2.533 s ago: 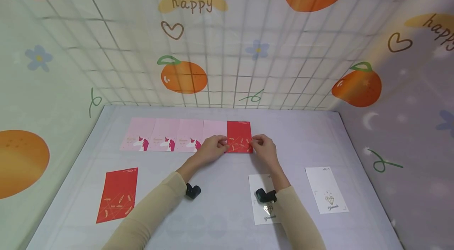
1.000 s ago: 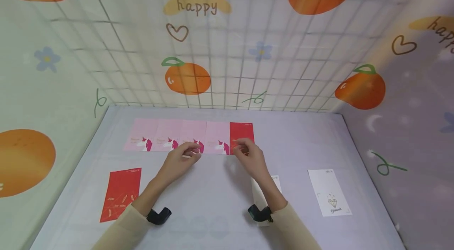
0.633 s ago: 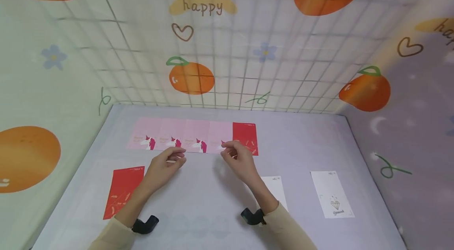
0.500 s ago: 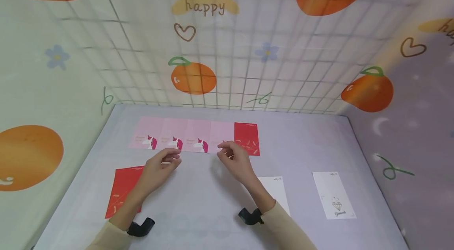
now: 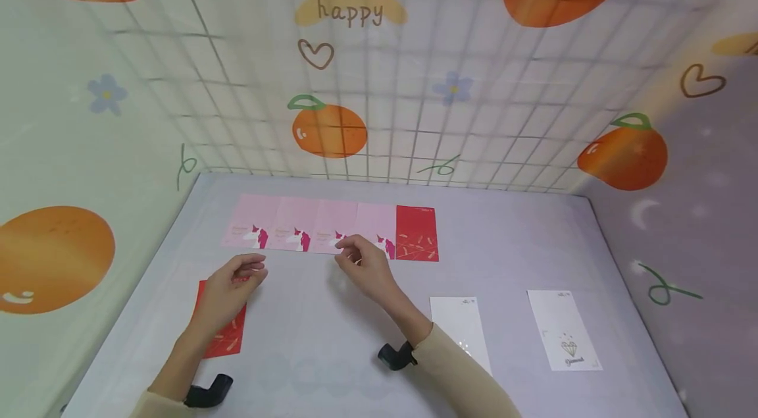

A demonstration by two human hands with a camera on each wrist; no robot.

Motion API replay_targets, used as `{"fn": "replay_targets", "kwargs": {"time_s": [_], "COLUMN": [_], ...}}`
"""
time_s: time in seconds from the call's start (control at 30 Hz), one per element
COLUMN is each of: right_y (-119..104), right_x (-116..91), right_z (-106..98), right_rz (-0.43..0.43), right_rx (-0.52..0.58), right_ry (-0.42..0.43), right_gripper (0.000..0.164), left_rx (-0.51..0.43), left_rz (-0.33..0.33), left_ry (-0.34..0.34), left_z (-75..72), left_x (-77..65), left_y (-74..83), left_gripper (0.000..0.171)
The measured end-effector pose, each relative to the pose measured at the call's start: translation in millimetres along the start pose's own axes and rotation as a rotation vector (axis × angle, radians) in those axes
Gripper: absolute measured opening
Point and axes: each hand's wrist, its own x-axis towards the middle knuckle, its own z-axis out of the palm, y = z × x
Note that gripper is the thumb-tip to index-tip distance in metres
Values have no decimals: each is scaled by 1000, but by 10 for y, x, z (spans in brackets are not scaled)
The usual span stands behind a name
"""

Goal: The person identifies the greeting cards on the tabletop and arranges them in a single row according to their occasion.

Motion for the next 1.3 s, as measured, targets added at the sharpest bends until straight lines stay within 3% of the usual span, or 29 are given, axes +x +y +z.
{"fn": "replay_targets", "kwargs": {"time_s": [0.23,0.4,0.73,1.03,1.3], "right_y": [-35,-70,-148,-187,-182], "right_x": [115,175,291,359,373], "right_z": [265,441,802,1144,1423], "right_rz": [-29,-15,-1,76,103], "right_rx": [3,24,67,91,92], "right_ry": [-57,-83,-115,-163,-169], "right_gripper": [20,19,17,18,15], "left_rx": [72,74,115,180,191], "left_rz": [-117,-200,-238,-311,-328], "left_ry": [37,67,126,84,35], "left_z": [-245,-393,-609,-733,-788], "left_x": [-86,-151,-185,-135,-118], "left_y": [-149,-213,-468,-704,-778], "left_gripper": [42,49,50,56,57]}}
